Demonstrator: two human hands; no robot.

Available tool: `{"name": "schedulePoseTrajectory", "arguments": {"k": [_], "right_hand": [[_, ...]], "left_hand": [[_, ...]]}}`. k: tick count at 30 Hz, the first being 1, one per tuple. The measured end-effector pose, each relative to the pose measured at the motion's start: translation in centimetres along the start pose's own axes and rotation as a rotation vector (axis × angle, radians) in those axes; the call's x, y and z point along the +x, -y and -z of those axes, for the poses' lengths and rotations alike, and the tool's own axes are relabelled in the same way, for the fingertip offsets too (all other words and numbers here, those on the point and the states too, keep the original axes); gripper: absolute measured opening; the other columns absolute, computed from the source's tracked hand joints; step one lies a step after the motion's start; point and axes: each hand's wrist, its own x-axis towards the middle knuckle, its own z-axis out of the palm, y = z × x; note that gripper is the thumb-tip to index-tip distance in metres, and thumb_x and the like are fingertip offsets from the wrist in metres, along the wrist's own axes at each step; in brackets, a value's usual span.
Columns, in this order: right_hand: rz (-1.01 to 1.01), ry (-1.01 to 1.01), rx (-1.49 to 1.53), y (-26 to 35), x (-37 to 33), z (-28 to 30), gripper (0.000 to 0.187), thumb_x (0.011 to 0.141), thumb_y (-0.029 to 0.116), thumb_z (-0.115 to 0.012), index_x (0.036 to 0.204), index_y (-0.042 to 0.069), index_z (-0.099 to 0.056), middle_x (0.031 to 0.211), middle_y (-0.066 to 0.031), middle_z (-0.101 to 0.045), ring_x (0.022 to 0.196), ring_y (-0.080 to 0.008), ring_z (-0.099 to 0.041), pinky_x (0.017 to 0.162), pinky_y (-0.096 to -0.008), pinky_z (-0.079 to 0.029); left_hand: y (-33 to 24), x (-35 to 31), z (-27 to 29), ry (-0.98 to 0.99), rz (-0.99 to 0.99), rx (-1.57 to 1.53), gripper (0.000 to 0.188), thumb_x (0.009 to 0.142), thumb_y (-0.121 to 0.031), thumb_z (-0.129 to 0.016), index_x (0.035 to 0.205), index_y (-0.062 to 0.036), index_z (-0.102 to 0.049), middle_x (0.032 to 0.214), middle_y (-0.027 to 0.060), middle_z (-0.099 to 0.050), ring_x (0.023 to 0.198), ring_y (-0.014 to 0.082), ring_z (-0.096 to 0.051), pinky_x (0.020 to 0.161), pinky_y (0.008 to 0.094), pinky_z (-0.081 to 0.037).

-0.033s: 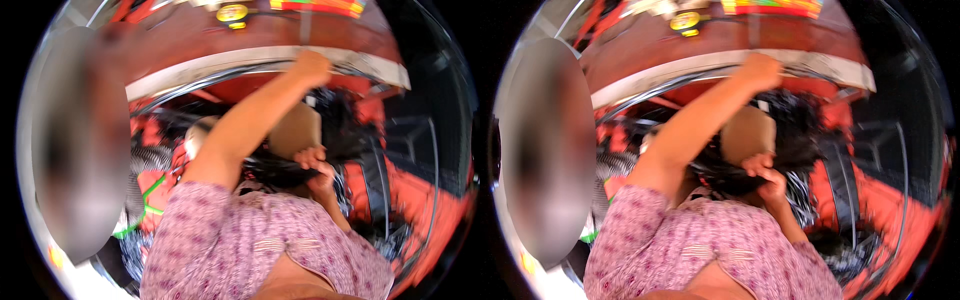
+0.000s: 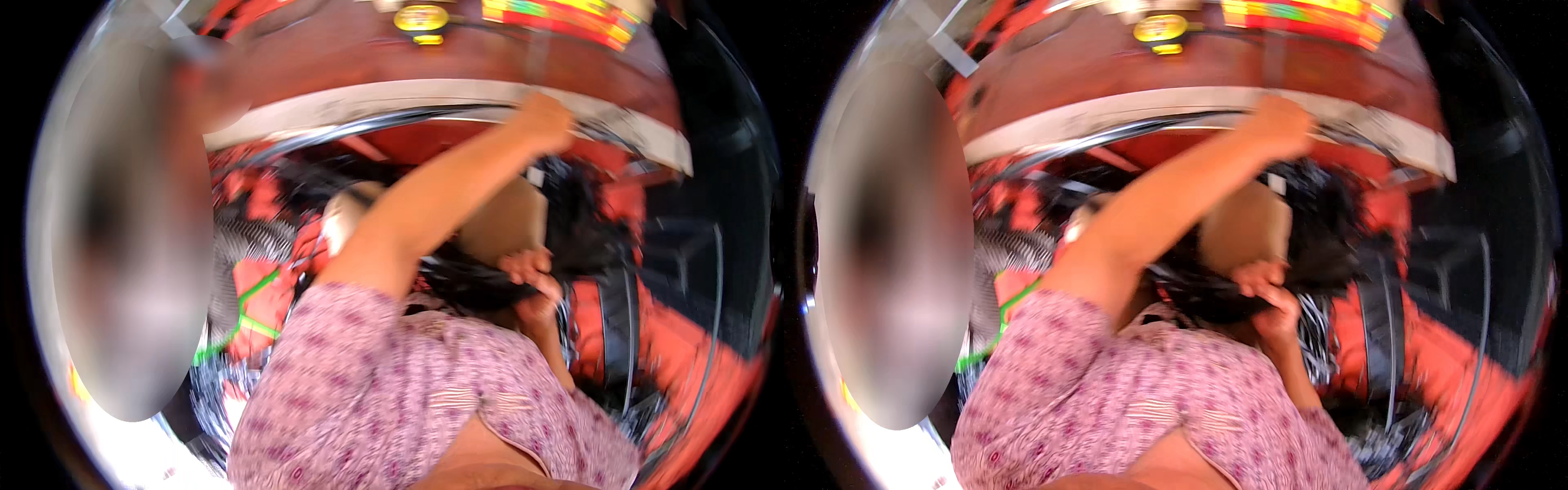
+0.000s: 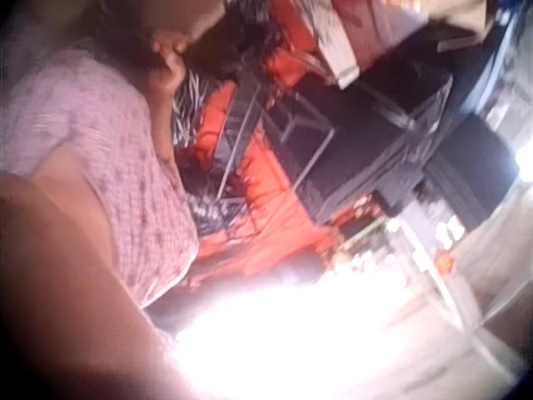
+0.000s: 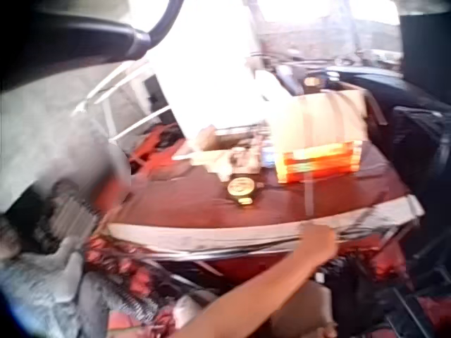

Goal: The person sits on the floor and repeatedly picks up thin black strips, aligns them, and weaves them into a larger structure. Another person works alongside them in the same manner. The task involves repetitive hand movements to integrate the strips into the assembly.

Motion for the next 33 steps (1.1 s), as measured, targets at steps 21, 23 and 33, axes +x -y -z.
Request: {"name": "schedulePoseTrajectory", "arguments": {"k": [21,23,33], "right_hand": [[0.092,0.183,0.021,-1.0,0.2,1.7,0.031,0.076,0.018,-0.069,0.088,0.018,-0.041,0.07,0.0039,-0.042,0.07,-0.0134,-0.044,0.082,-0.0332,-0.035],[0.044,0.165,-0.036,-0.3,0.0,1.6,0.032,0.075,0.019,-0.069,0.088,0.017,-0.04,0.07,0.004,-0.042,0.069,-0.0133,-0.044,0.083,-0.0334,-0.035],[0.043,0.136,-0.083,-0.7,-0.1,1.1,0.033,0.076,0.019,-0.068,0.088,0.018,-0.038,0.071,0.0041,-0.041,0.069,-0.0133,-0.042,0.084,-0.0325,-0.034]], "left_hand": [[0.9,1.6,-4.2,-0.208,0.037,-0.003,0.021,0.074,-0.018,-0.054,0.075,-0.0118,-0.074,0.081,0.0079,-0.072,0.078,0.0261,-0.069,0.058,0.041,-0.05],[0.5,1.1,-5.1,-0.193,0.087,-0.047,0.02,0.073,-0.018,-0.055,0.072,-0.012,-0.074,0.079,0.0079,-0.071,0.075,0.0263,-0.069,0.056,0.0412,-0.049],[0.2,1.0,-5.2,-0.229,0.063,-0.018,0.02,0.073,-0.017,-0.054,0.071,-0.0104,-0.073,0.081,0.0094,-0.071,0.077,0.0263,-0.069,0.058,0.0403,-0.049]]}}
